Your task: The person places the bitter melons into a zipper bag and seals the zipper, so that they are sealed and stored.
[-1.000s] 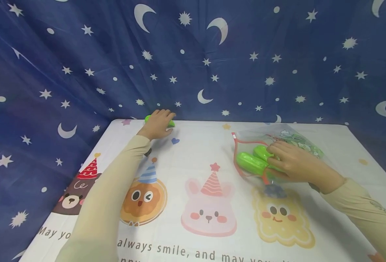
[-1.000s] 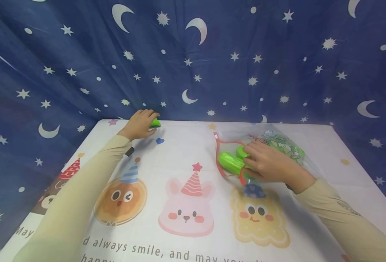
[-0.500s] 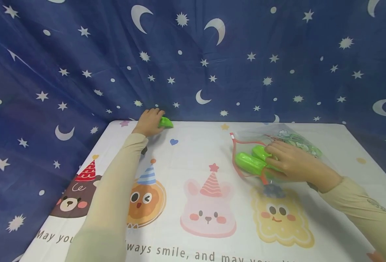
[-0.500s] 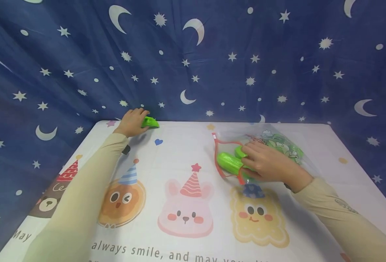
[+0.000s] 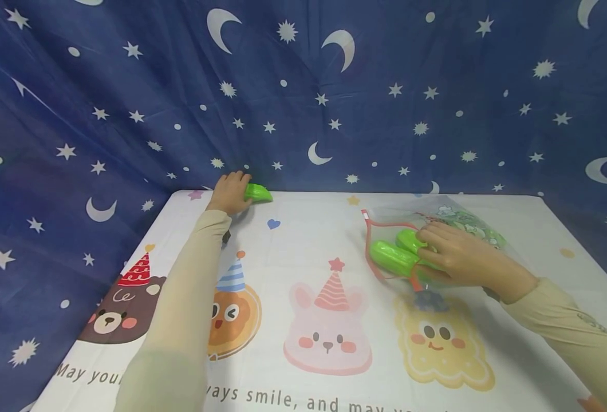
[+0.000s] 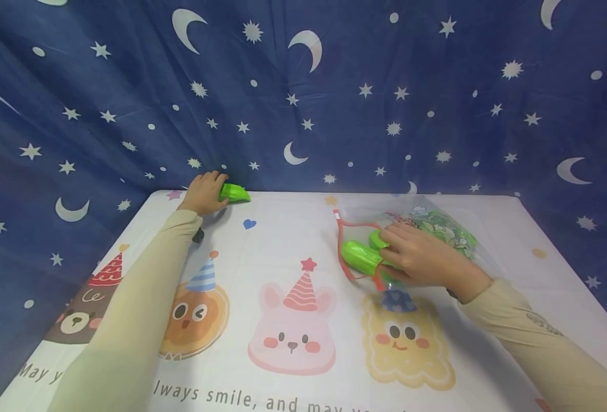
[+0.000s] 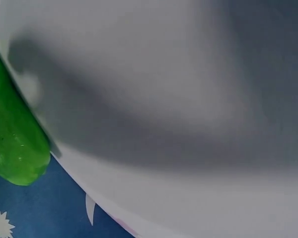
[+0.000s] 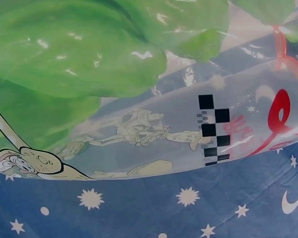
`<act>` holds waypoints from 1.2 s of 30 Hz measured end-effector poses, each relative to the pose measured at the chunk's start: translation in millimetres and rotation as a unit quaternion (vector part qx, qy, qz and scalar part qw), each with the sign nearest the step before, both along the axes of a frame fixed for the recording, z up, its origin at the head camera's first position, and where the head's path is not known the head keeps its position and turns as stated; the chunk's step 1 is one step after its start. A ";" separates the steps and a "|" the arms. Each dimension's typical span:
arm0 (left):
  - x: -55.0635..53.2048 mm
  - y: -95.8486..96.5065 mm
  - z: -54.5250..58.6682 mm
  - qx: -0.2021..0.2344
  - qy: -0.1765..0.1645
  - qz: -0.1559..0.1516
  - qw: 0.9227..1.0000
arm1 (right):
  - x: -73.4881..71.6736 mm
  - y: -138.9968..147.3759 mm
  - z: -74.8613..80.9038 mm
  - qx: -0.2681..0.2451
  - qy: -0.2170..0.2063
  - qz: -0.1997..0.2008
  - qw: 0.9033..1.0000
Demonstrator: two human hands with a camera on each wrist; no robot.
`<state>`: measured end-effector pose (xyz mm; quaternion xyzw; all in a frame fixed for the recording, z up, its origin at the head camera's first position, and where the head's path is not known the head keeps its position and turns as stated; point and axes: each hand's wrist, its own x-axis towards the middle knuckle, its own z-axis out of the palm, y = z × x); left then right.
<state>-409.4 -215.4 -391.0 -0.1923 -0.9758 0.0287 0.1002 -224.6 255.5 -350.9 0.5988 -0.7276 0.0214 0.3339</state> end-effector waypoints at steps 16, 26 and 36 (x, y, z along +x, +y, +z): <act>2.8 0.4 -8.8 0.011 -0.013 0.029 0.999 | 1.5 0.3 -1.2 0.008 -0.009 -0.016 1.000; 1.3 -3.0 -10.6 -0.003 -0.033 0.050 0.998 | -0.3 0.1 -0.7 0.005 -0.003 -0.014 1.000; -1.9 -5.0 -12.5 -0.029 -0.027 0.042 0.998 | -0.1 1.5 -0.9 0.017 -0.005 -0.026 1.000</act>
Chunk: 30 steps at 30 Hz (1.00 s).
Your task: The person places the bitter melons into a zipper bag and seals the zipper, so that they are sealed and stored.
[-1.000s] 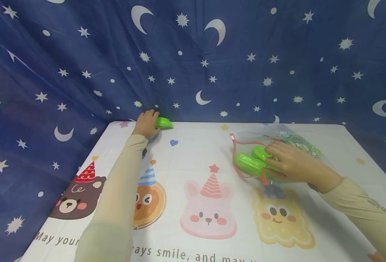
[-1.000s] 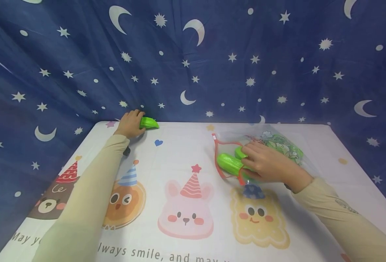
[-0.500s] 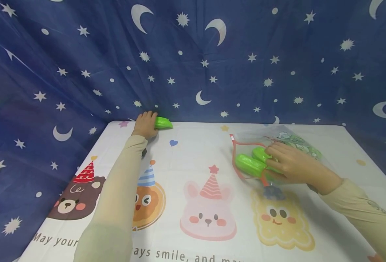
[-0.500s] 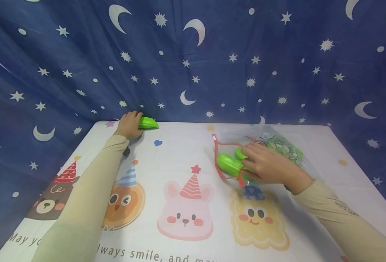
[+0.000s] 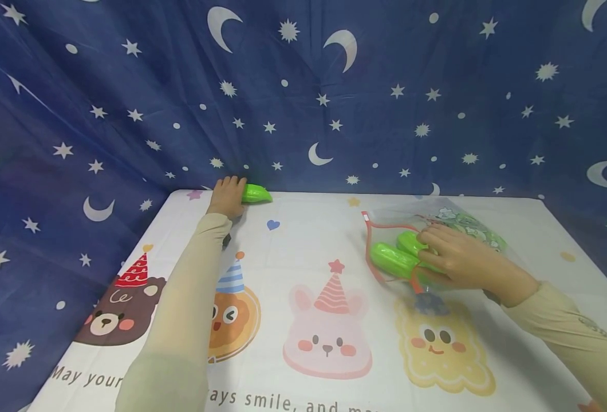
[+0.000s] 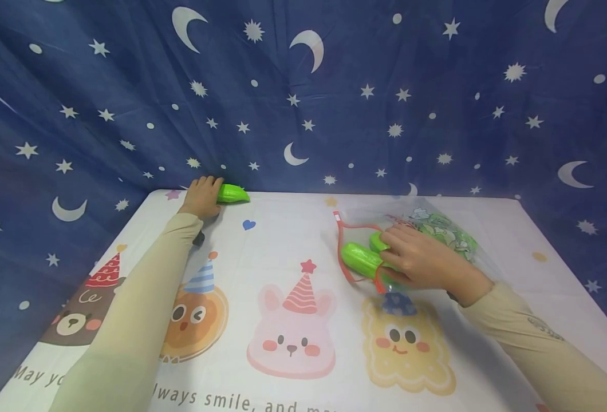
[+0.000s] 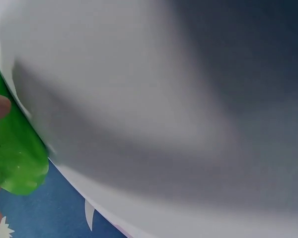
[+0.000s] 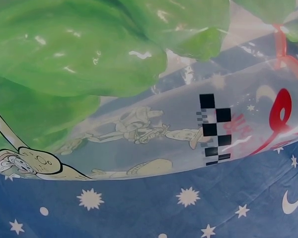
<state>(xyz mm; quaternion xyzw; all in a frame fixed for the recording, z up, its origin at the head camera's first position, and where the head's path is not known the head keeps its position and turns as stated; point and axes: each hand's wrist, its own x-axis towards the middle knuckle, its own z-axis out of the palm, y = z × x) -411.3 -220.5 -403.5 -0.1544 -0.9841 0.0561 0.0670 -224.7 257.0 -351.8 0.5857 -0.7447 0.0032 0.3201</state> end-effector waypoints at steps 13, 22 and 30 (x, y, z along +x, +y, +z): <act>1.5 -0.3 -2.9 -0.026 0.036 -0.007 0.999 | 1.0 0.3 0.9 -0.001 -0.001 0.001 1.000; 2.7 -0.8 -3.9 -0.019 0.044 0.004 0.999 | 1.1 -0.1 1.1 0.000 0.005 0.000 1.000; 1.9 -0.6 -4.1 -0.023 0.041 0.002 0.999 | 0.5 -0.3 1.0 0.001 0.005 0.002 1.000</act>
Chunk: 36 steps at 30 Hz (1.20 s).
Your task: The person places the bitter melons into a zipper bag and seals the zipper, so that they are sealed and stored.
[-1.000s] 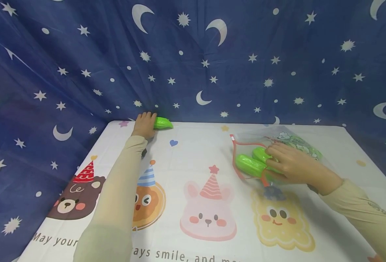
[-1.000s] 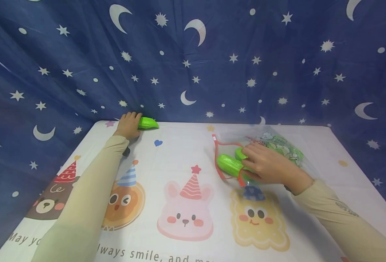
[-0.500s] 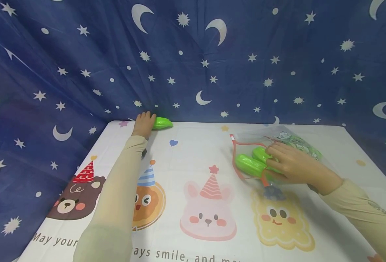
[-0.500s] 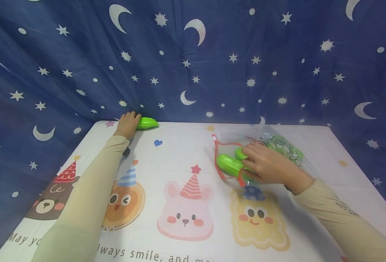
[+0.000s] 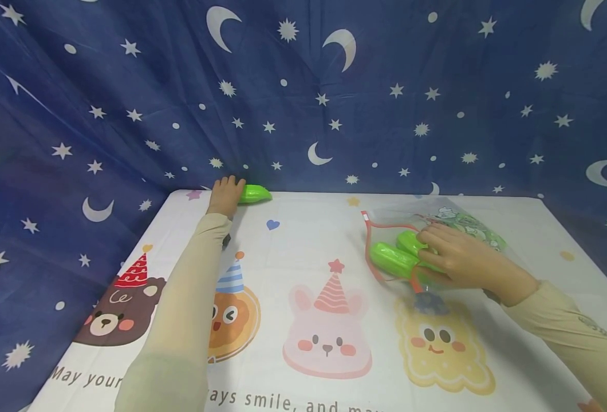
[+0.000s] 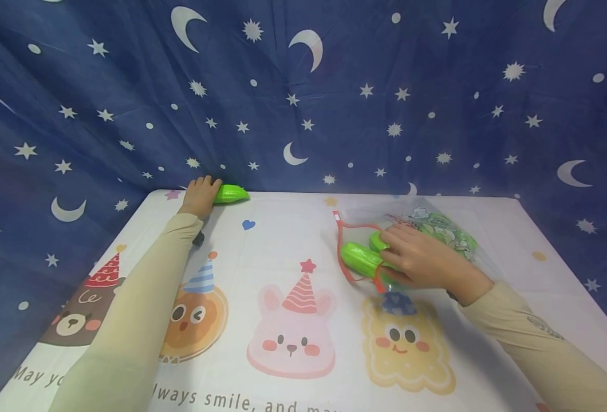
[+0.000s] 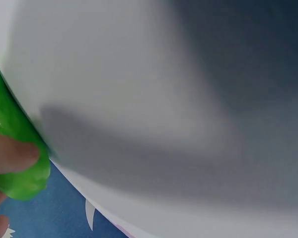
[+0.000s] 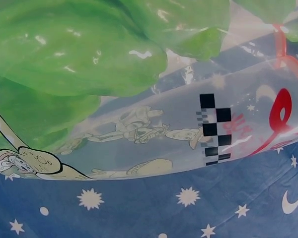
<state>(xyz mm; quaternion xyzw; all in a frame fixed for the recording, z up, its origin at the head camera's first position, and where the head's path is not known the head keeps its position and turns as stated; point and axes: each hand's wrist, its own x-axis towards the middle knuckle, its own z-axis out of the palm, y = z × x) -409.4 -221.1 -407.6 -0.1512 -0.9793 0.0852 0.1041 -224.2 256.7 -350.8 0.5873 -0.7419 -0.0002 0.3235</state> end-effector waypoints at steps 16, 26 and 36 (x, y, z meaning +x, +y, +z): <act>0.2 -0.2 4.7 -0.012 0.033 -0.031 0.999 | 0.8 -1.1 -1.1 -0.005 -0.005 0.004 1.000; 5.0 -4.0 11.6 0.007 0.021 -0.048 0.999 | 1.3 -1.3 0.7 -0.001 -0.007 0.000 1.000; 12.7 -9.1 15.3 0.027 0.003 -0.069 0.997 | 1.8 0.4 1.4 0.001 -0.003 0.001 1.000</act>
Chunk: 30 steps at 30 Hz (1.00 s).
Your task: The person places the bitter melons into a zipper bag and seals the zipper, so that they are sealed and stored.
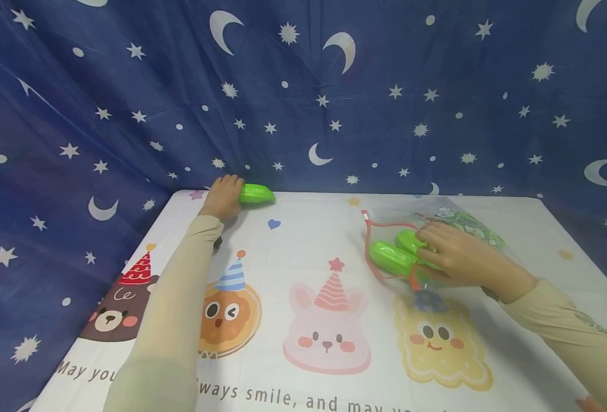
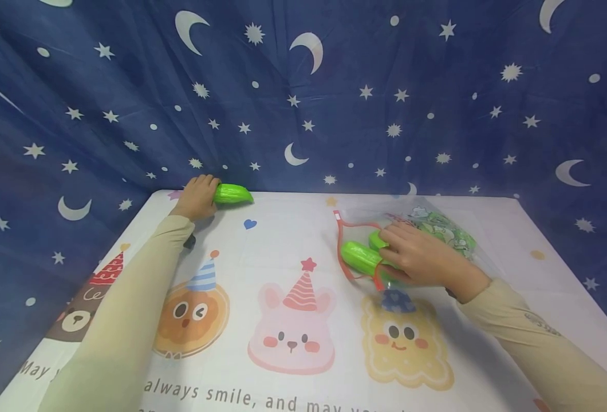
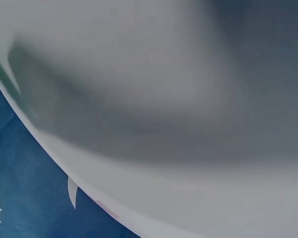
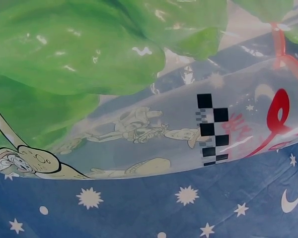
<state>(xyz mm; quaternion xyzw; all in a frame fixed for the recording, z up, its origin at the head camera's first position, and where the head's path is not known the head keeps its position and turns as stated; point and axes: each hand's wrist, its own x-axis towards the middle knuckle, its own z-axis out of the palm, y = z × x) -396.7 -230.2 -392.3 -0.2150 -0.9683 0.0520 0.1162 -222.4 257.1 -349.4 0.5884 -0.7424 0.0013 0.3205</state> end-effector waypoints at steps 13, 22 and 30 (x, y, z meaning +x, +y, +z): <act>-2.5 -4.7 -9.9 0.021 -0.058 -0.007 0.998 | -1.4 -1.6 -1.7 -0.014 0.007 0.014 1.000; -1.7 -5.2 -11.1 0.025 -0.074 -0.016 0.997 | -1.1 -1.3 -1.8 -0.010 0.006 0.007 1.000; -2.8 -6.3 -13.5 0.002 -0.068 -0.019 0.998 | -3.1 -2.0 -3.0 -0.018 0.008 0.015 1.000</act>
